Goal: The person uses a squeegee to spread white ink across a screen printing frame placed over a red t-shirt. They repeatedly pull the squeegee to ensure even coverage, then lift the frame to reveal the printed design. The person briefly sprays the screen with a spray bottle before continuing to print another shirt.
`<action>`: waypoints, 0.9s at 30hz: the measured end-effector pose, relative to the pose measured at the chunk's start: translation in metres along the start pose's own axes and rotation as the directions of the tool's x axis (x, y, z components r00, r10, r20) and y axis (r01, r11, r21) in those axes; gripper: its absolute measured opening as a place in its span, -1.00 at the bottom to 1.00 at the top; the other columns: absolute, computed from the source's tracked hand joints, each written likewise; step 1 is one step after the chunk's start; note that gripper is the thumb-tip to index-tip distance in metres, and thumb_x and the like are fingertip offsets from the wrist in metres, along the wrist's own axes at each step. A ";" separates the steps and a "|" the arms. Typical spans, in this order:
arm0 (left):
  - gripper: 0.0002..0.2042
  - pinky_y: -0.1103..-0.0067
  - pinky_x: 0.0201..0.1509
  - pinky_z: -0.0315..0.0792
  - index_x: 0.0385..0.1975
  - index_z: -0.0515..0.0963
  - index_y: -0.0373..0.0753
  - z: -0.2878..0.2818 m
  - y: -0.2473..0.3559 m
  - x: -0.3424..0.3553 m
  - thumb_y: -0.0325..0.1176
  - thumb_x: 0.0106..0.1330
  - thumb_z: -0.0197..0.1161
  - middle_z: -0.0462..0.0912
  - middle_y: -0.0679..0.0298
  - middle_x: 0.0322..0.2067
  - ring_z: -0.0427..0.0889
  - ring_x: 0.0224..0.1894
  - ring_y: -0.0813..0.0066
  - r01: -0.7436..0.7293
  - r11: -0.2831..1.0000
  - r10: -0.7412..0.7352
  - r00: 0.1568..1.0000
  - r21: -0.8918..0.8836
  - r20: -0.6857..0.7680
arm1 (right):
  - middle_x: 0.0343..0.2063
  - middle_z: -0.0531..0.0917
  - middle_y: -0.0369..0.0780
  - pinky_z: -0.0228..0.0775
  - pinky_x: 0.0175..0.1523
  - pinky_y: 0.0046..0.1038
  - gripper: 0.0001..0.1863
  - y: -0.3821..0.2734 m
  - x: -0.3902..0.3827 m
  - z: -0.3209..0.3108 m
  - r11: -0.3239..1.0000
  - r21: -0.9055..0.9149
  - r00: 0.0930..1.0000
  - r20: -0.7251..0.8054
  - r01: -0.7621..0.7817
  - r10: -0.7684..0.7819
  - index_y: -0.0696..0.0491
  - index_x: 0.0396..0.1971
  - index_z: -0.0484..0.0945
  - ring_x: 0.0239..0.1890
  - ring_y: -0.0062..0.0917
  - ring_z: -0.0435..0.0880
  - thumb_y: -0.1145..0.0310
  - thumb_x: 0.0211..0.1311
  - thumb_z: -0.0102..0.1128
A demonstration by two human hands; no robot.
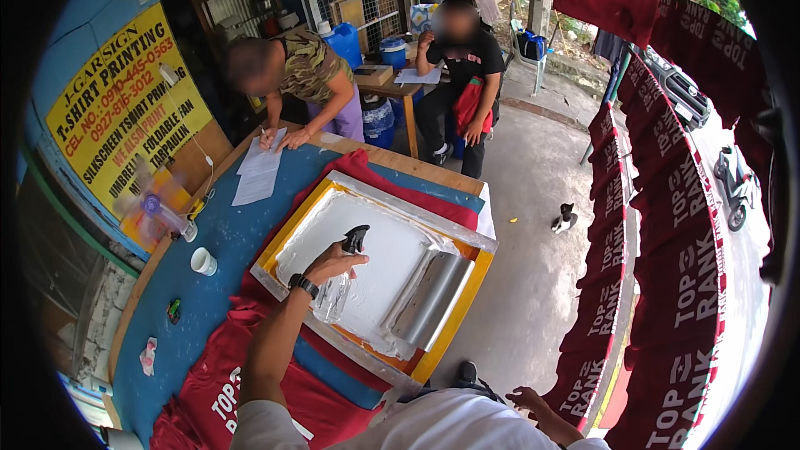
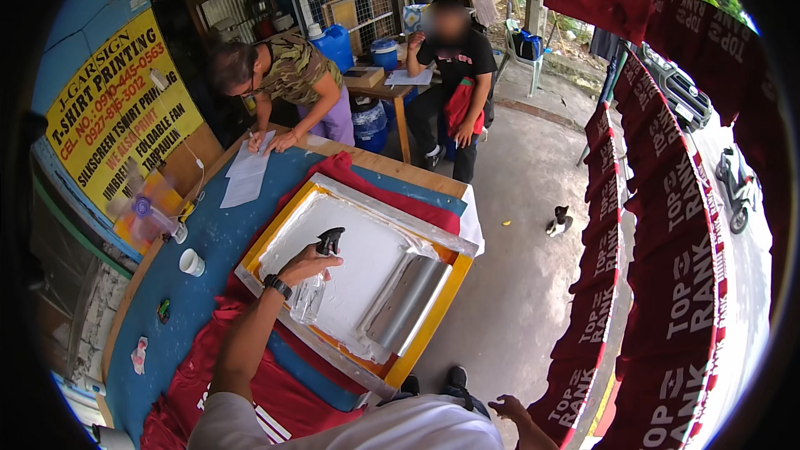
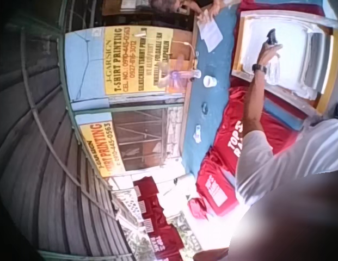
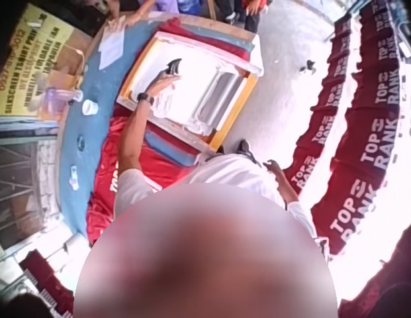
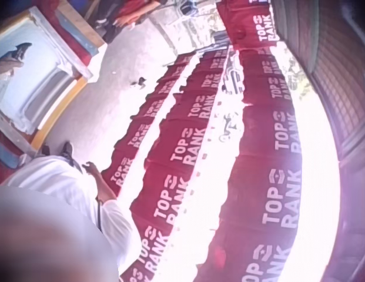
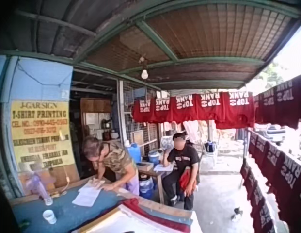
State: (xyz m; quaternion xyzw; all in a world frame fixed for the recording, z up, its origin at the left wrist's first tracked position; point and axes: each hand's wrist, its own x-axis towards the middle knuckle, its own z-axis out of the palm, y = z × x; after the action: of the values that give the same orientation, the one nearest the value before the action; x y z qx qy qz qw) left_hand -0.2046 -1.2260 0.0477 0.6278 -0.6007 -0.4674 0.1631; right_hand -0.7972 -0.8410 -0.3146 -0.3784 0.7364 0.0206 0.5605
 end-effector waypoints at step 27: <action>-0.62 0.56 -0.43 0.61 0.02 0.57 -0.32 0.068 0.010 -0.101 -0.21 0.45 0.54 0.69 0.28 -0.33 0.69 -0.51 0.60 -0.106 0.993 0.099 0.985 0.050 0.138 | -0.26 0.88 -0.06 0.80 -0.15 -0.33 -0.14 -0.034 0.020 -0.016 0.995 -0.087 0.996 0.083 0.043 -0.036 0.17 0.39 0.58 -0.29 -0.39 0.89 -0.15 0.32 0.59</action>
State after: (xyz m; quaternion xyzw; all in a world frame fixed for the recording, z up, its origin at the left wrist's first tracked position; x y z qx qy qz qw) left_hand -0.2477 -1.1125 0.0602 0.5673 -0.6550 -0.4826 0.1277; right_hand -0.7921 -0.8832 -0.3123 -0.4162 0.7037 0.0574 0.5730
